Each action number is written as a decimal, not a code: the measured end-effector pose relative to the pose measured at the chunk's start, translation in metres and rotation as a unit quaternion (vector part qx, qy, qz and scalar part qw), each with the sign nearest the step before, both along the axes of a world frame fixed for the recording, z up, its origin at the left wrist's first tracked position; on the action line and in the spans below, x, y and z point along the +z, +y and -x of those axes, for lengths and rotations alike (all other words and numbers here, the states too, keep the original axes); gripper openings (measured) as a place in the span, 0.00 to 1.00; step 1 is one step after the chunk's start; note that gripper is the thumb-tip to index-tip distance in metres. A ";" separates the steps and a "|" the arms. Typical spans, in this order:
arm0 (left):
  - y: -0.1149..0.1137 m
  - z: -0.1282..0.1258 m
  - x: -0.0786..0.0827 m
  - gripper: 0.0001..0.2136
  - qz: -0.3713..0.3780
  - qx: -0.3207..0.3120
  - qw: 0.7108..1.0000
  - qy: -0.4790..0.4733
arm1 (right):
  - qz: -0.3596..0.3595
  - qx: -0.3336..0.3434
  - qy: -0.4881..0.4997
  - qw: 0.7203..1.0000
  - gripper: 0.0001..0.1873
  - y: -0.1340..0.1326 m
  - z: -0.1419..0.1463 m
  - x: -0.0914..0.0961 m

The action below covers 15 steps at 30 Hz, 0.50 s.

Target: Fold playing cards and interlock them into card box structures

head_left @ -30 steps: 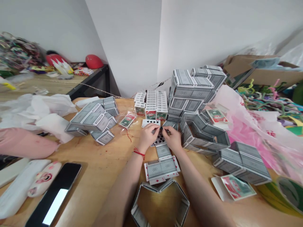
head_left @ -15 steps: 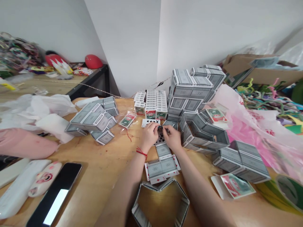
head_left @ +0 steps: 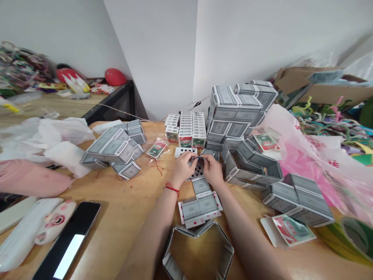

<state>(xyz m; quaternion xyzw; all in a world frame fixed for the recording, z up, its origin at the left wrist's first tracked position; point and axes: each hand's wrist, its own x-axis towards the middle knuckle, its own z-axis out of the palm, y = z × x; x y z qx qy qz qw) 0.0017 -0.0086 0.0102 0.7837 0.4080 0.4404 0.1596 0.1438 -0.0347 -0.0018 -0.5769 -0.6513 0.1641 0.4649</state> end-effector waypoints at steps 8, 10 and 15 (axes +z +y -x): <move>0.000 -0.004 -0.001 0.04 -0.031 0.026 0.999 -0.037 | -0.017 -0.075 0.017 0.997 0.12 -0.001 0.000 0.003; 0.000 -0.004 -0.001 0.04 -0.045 0.035 0.998 -0.039 | -0.023 -0.070 0.016 0.997 0.13 -0.001 0.001 0.003; 0.001 -0.002 -0.001 0.04 -0.067 0.065 0.995 -0.018 | -0.016 -0.043 0.026 0.999 0.13 -0.001 0.003 0.003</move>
